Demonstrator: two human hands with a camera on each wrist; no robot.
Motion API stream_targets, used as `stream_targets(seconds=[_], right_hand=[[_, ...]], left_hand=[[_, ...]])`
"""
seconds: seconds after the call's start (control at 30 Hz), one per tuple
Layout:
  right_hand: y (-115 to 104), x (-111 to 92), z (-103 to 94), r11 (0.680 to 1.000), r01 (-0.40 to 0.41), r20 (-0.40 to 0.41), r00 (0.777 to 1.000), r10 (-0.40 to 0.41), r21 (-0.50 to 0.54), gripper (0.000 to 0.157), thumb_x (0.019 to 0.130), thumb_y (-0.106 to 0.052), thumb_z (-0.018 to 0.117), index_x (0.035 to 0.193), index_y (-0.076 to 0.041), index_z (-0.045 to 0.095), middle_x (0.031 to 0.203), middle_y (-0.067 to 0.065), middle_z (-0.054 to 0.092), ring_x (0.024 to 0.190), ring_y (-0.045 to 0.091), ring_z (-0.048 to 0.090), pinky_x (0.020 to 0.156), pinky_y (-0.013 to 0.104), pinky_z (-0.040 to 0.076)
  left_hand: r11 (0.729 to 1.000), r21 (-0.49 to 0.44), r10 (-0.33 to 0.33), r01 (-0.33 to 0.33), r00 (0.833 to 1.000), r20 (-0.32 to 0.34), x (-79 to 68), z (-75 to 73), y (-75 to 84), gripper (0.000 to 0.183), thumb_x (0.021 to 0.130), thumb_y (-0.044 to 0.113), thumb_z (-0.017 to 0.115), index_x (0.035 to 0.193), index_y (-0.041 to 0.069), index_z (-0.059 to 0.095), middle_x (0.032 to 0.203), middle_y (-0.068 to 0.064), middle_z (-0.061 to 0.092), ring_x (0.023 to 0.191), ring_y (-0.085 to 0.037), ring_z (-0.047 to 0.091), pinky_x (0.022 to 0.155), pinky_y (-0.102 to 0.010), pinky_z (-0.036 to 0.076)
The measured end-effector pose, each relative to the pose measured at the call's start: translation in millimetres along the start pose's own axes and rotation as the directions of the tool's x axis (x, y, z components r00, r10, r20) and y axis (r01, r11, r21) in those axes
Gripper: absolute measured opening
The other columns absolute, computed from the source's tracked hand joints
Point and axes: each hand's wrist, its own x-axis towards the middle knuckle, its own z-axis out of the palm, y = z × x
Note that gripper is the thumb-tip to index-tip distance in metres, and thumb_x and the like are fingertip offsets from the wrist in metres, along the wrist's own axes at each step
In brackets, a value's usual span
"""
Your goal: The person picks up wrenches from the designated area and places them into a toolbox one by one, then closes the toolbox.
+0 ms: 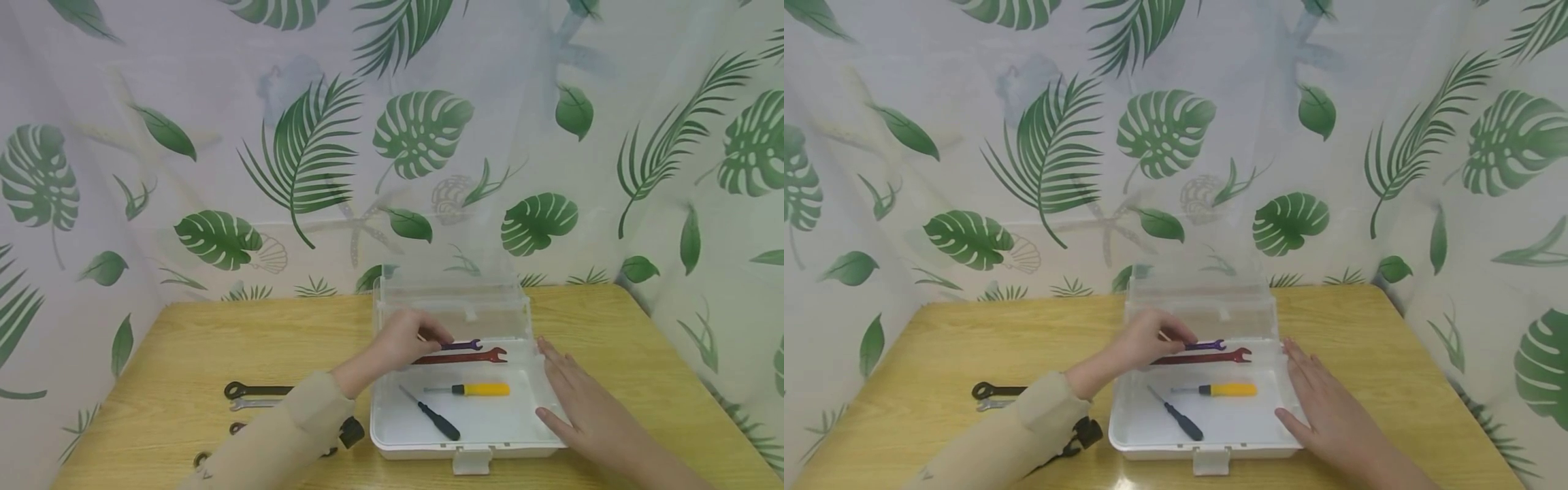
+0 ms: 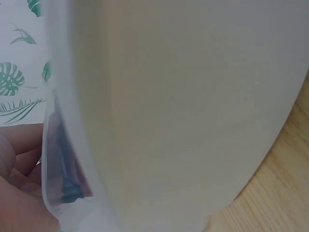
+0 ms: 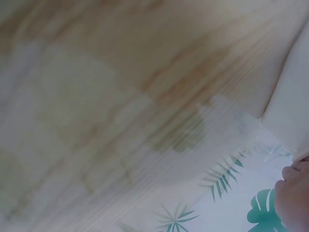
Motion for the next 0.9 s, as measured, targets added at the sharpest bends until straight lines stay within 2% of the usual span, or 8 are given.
stream_targets(seconds=[0.3, 0.63, 0.83, 0.9], right_hand=[[1.2, -0.4, 1.9, 0.999, 0.028, -0.044, 0.999, -0.029, -0.026, 0.080, 0.102, -0.041, 0.065, 0.160, 0.007, 0.036, 0.175, 0.018, 0.027, 0.154, 0.039, 0.042, 0.123, 0.007, -0.014], [1.7, -1.6, 3.7, 0.999, 0.034, -0.058, 0.998, -0.035, -0.019, 0.081, 0.103, -0.040, 0.066, 0.162, 0.006, 0.033, 0.176, 0.018, 0.025, 0.159, 0.033, 0.035, 0.124, 0.008, -0.013], [2.0, -1.9, 4.0, 0.999, 0.052, -0.080, 0.995, -0.053, -0.015, 0.081, 0.102, -0.038, 0.067, 0.161, 0.007, 0.034, 0.175, 0.019, 0.027, 0.166, 0.020, 0.020, 0.125, 0.008, -0.012], [2.3, -2.2, 4.3, 0.998, 0.062, -0.091, 0.994, -0.063, -0.015, 0.081, 0.102, -0.038, 0.067, 0.161, 0.007, 0.034, 0.175, 0.018, 0.027, 0.167, 0.013, 0.010, 0.125, 0.009, -0.011]], left_hand=[[0.999, 0.030, 0.012, -0.012, 1.000, 0.003, 1.5, 3.5, -0.4, 0.021, 0.097, -0.007, 0.069, 0.107, 0.004, 0.083, 0.107, -0.009, 0.082, 0.102, -0.024, 0.075, 0.087, -0.025, 0.060], [0.999, 0.037, 0.015, -0.014, 1.000, -0.007, 6.3, 8.6, -3.3, 0.019, 0.097, -0.006, 0.070, 0.106, 0.005, 0.083, 0.106, -0.009, 0.082, 0.101, -0.023, 0.076, 0.086, -0.023, 0.060], [1.000, 0.026, 0.012, -0.012, 1.000, -0.009, 7.5, 9.3, -3.6, 0.017, 0.097, -0.005, 0.072, 0.106, 0.004, 0.083, 0.106, -0.009, 0.082, 0.101, -0.024, 0.077, 0.087, -0.024, 0.061], [1.000, 0.012, 0.004, -0.004, 1.000, -0.005, 7.4, 9.2, -3.1, 0.016, 0.097, -0.004, 0.072, 0.106, 0.004, 0.082, 0.106, -0.010, 0.082, 0.101, -0.024, 0.077, 0.087, -0.024, 0.061]])
